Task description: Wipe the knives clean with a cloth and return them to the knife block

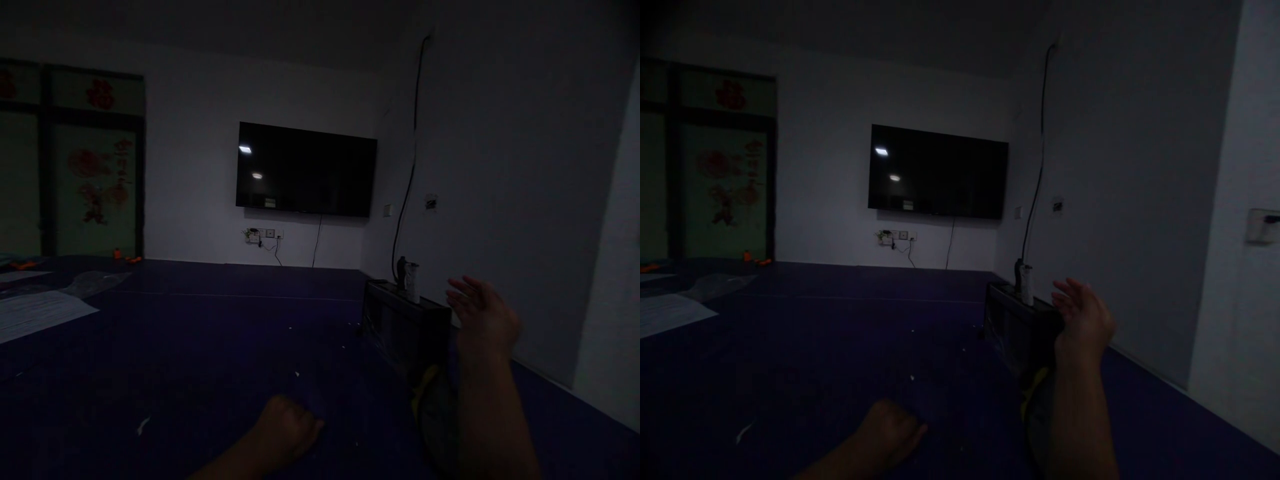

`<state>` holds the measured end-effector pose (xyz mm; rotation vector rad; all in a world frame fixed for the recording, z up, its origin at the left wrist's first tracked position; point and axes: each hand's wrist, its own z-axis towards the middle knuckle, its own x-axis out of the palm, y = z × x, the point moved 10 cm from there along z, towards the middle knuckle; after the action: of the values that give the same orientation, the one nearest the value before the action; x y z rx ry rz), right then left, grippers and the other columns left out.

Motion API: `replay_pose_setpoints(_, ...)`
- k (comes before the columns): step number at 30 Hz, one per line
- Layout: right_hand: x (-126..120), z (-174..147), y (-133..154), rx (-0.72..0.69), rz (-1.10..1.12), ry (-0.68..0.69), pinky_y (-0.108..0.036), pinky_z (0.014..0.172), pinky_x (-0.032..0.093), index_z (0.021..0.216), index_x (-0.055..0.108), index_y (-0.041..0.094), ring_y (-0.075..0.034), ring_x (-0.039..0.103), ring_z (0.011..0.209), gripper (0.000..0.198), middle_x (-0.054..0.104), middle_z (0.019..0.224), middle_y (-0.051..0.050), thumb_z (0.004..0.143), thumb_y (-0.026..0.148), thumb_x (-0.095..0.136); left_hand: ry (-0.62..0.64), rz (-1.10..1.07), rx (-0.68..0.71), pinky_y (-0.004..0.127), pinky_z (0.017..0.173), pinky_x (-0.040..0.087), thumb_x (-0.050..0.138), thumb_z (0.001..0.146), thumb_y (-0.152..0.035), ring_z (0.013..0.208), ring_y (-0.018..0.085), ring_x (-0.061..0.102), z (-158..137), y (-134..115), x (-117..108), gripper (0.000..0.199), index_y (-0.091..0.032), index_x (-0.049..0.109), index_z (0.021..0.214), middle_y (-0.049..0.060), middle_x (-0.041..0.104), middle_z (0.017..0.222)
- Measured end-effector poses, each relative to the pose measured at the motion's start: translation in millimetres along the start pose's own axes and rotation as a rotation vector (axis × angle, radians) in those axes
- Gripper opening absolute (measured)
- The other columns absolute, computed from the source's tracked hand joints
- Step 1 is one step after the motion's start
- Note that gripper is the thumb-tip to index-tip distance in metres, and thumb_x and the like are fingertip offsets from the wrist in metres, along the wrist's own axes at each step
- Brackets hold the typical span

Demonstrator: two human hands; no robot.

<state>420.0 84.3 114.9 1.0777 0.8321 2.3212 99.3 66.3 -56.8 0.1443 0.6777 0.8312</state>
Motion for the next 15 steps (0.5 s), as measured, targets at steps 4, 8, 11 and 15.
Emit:
replay_pose_setpoints(4,-8.5,1.3,-10.1,-0.04,-0.228,-0.06,-0.042,0.079,0.048,0.098,0.061,0.015,-0.027,0.061,0.091,0.049,0.064,0.103,-0.013,0.062,0.049,0.058,0.033,0.01,-0.005,0.026,0.039,0.029,0.026,0.095,-0.029,0.034,0.014,0.05,-1.2,0.2,2.4,0.049,-0.02,0.048,0.052,-0.002,0.054,0.042)
replay_pose_setpoints(8,-6.6,0.0,-26.8,-0.068,-0.444,-0.036,-0.049,0.096,0.036,0.122,0.054,0.011,-0.036,0.048,0.116,0.078,0.051,0.129,-0.019,0.058,0.052,0.067,0.055,0.013,-0.037,0.027,0.039,0.028,0.024,0.095,-0.03,0.033,0.014,0.049,0.3,3.8,0.7,0.051,-0.02,0.048,0.051,-0.001,0.052,0.04)
replay_pose_setpoints(11,-3.4,1.5,-43.3,-0.084,-0.549,0.005,-0.045,0.106,0.026,0.134,0.04,0.004,-0.037,0.034,0.128,0.106,0.039,0.139,-0.024,0.048,0.055,0.074,0.074,0.004,-0.036,0.027,0.04,0.027,0.025,0.094,-0.029,0.035,0.014,0.05,0.6,4.3,0.7,0.049,-0.02,0.048,0.051,-0.001,0.053,0.041)
replay_pose_setpoints(15,-3.8,4.4,-68.0,-0.071,-0.612,0.03,-0.044,0.108,0.023,0.141,0.025,0.003,-0.037,0.027,0.132,0.125,0.028,0.145,-0.025,0.041,0.061,0.075,0.125,-0.016,-0.043,0.026,0.041,0.028,0.025,0.094,-0.03,0.037,0.014,0.052,-1.2,5.2,6.2,0.048,-0.019,0.049,0.053,0.0,0.055,0.043)
